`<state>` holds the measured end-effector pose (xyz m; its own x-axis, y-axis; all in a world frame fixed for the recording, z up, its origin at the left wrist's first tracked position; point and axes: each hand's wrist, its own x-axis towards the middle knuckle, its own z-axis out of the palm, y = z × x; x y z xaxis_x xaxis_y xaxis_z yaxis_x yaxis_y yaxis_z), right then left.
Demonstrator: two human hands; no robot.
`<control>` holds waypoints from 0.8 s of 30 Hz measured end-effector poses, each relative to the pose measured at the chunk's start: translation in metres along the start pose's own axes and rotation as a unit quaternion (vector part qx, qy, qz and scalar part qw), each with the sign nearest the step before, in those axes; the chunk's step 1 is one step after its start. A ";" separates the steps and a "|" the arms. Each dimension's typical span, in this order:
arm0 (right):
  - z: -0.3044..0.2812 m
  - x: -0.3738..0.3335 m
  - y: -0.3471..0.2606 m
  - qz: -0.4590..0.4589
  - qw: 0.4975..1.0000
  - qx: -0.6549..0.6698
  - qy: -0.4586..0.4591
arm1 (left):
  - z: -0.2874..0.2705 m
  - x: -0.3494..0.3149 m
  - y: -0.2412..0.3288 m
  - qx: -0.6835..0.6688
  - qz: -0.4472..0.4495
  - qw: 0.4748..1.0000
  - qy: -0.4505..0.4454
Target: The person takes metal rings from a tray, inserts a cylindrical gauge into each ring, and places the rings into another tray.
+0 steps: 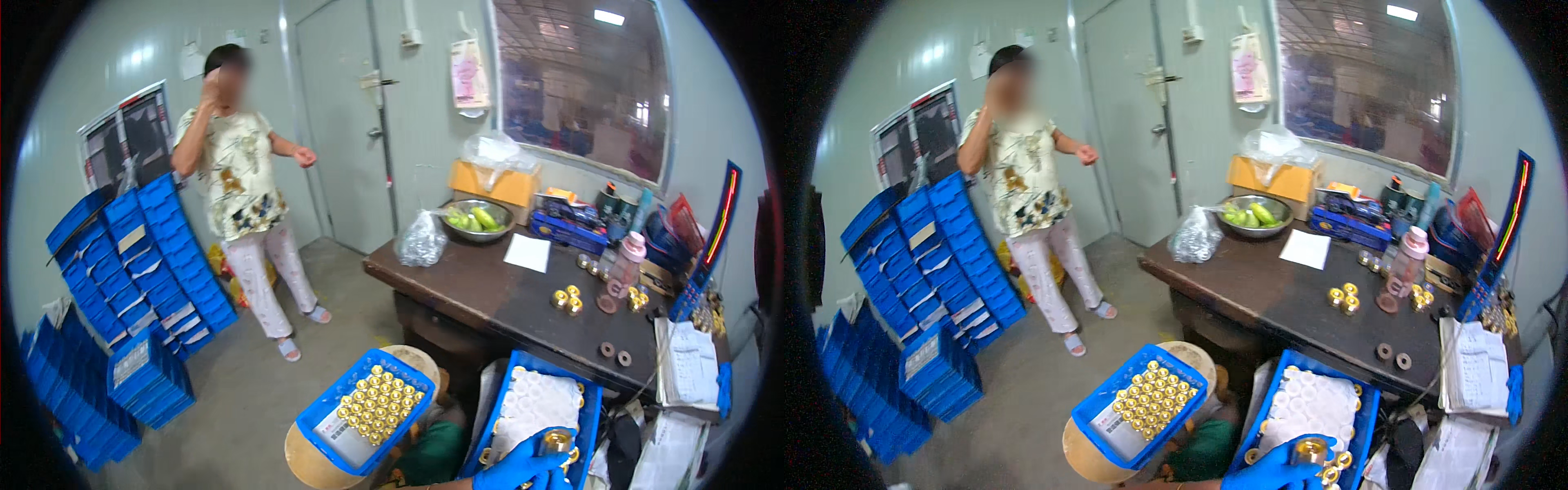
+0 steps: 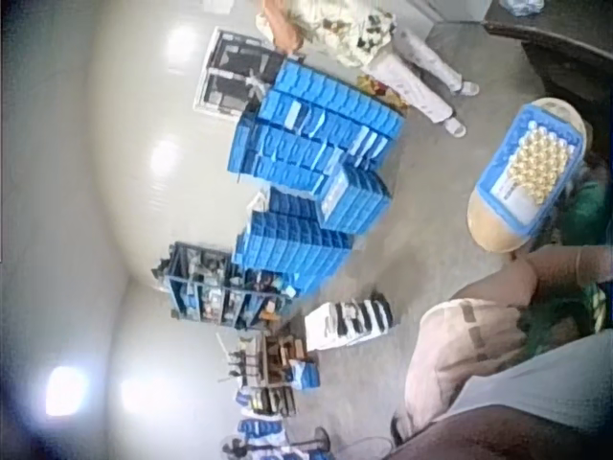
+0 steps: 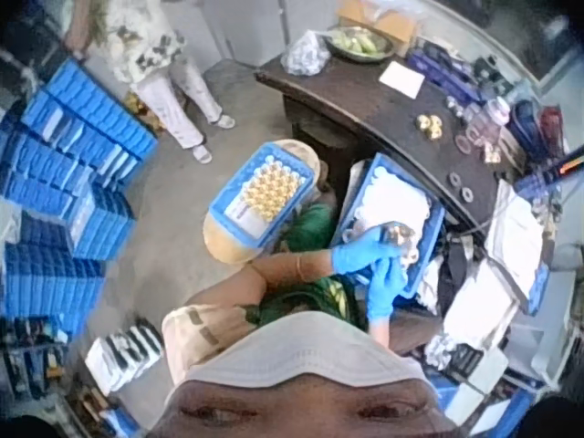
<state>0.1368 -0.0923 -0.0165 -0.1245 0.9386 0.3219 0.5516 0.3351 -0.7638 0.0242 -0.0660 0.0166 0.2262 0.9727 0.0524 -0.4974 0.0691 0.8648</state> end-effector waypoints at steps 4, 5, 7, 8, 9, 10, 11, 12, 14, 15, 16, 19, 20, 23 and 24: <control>-0.012 0.006 -0.013 -0.051 0.998 -0.009 0.026 | -0.003 -0.006 -0.026 -0.348 -0.134 0.928 0.022; -0.017 0.008 -0.020 -0.060 0.998 -0.021 0.020 | -0.003 -0.002 -0.033 -0.438 -0.182 0.878 0.059; -0.013 0.005 -0.012 0.037 0.998 0.047 -0.005 | -0.013 -0.004 -0.061 0.014 0.073 0.992 0.101; -0.013 0.006 -0.012 0.045 0.997 0.060 0.007 | -0.006 -0.005 -0.056 -0.002 0.090 0.991 0.103; -0.012 0.008 -0.011 0.046 0.996 0.076 0.011 | -0.002 -0.006 -0.054 -0.017 0.111 0.987 0.115; -0.011 0.007 -0.007 0.031 0.994 0.095 0.036 | -0.011 -0.007 -0.069 -0.022 0.095 0.991 0.094; -0.009 0.007 -0.004 0.011 0.992 0.115 0.055 | -0.029 -0.010 -0.094 0.106 0.105 0.986 0.076; -0.007 0.007 0.001 -0.005 0.991 0.111 0.071 | -0.015 -0.005 -0.069 0.232 0.116 0.964 0.058; -0.012 0.006 -0.002 0.002 0.989 0.125 0.076 | 0.007 -0.011 -0.046 -0.046 0.047 0.998 0.008; -0.013 0.007 -0.006 -0.002 0.987 0.146 0.070 | 0.006 -0.010 -0.045 -0.034 0.074 0.996 -0.035; -0.010 0.007 -0.007 -0.031 0.985 0.125 0.117 | 0.006 -0.012 -0.043 -0.037 0.069 0.996 -0.040; -0.009 0.008 -0.011 -0.034 0.988 0.118 0.090 | 0.011 -0.015 -0.023 0.275 0.087 0.955 0.063; -0.007 0.009 -0.012 -0.030 0.989 0.116 0.087 | 0.014 -0.014 -0.015 0.189 0.057 0.978 0.075; 0.006 0.013 -0.018 0.025 0.994 0.102 -0.007 | -0.020 -0.008 -0.037 0.054 0.074 0.992 0.085; 0.026 0.012 0.009 -0.041 0.994 0.092 -0.036 | -0.032 -0.004 -0.047 -0.021 0.064 0.993 0.099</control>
<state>0.1190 -0.0759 -0.0336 -0.2255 0.9083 0.3522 0.3773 0.4148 -0.8280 0.0199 -0.0660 -0.0399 -0.0085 0.9984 0.0565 -0.5469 -0.0520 0.8356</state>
